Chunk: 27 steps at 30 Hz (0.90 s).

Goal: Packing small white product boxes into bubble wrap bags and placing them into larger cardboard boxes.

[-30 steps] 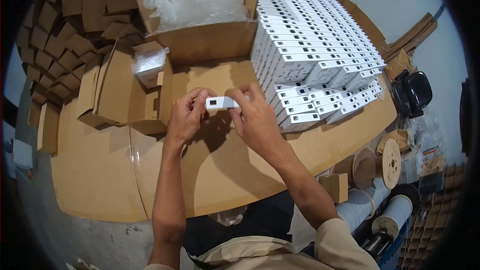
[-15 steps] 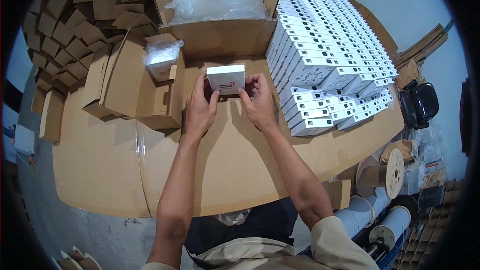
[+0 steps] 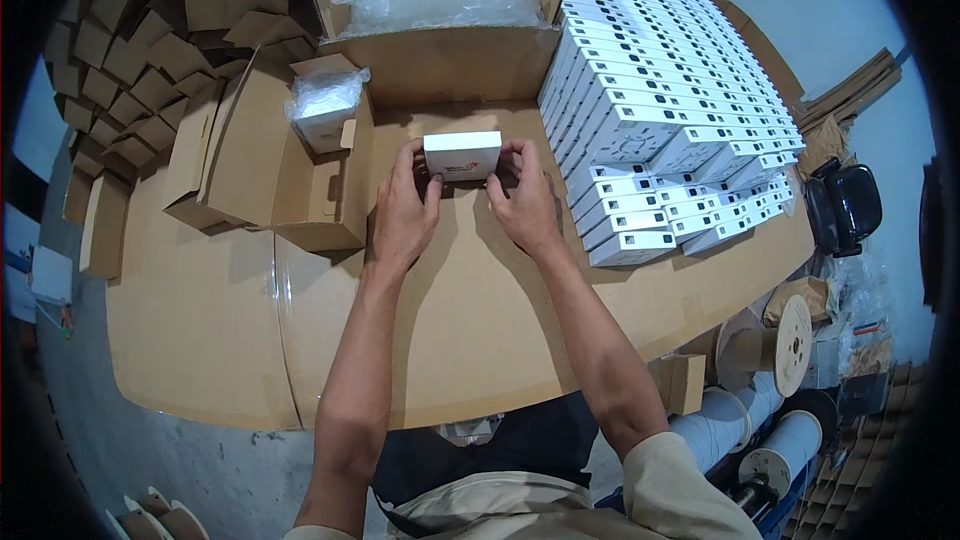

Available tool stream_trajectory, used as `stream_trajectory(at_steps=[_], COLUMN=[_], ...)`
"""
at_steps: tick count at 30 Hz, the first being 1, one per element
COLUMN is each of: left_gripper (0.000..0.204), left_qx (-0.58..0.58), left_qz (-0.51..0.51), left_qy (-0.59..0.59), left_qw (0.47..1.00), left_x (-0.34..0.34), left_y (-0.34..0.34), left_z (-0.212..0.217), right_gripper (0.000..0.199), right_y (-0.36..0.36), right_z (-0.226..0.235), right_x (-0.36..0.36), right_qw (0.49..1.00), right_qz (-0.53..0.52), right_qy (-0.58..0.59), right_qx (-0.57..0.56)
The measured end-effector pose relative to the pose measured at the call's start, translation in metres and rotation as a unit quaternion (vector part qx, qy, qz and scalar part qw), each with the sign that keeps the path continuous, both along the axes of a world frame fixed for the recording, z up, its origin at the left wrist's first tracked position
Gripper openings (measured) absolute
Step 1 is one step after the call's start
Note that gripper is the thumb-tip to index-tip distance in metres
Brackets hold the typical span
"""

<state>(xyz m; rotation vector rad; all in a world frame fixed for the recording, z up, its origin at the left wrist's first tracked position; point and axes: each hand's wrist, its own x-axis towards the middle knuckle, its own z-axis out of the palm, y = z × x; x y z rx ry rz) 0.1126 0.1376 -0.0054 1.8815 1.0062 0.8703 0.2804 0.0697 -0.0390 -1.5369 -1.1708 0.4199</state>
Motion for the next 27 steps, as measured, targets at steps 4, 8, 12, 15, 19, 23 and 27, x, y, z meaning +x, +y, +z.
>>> stream_trajectory(at_steps=[4, 8, 12, 15, 19, 23, 27], left_gripper=[0.052, 0.054, 0.041, 0.03, 0.021, 0.023, 0.026], left_qx=[0.052, 0.171, 0.248, 0.278, 0.254, 0.24, 0.303], left_qz=[0.008, 0.051, 0.063, 0.075, 0.161, 0.143, 0.143], left_qy=[-0.059, -0.083, -0.124, -0.168, -0.171, -0.177, -0.124], left_qw=[0.997, 0.98, 0.959, 0.943, 0.938, 0.944, 0.934], left_x=[0.001, -0.001, 0.007, 0.028, 0.058, 0.087, 0.101], left_y=[0.001, -0.008, -0.013, 0.001, 0.051, 0.106, 0.165], left_z=[-0.006, 0.006, 0.035, 0.075, 0.111, 0.148, 0.158], right_gripper=[0.046, 0.047, 0.044, 0.045, 0.043, 0.043, 0.046], right_y=[-0.003, -0.013, -0.011, -0.013, -0.013, -0.015, -0.013], right_z=[0.003, 0.003, 0.001, 0.007, 0.007, 0.015, 0.007], right_x=[-0.004, -0.006, -0.007, -0.007, -0.01, -0.007, -0.008], right_qw=[0.999, 0.993, 0.993, 0.994, 0.994, 0.991, 0.996], right_qz=[-0.008, -0.065, -0.093, -0.086, -0.086, -0.114, -0.083], right_qy=[-0.023, -0.095, -0.072, -0.065, -0.071, -0.057, -0.034], right_qx=[0.044, -0.006, -0.012, -0.014, -0.012, -0.025, -0.021])
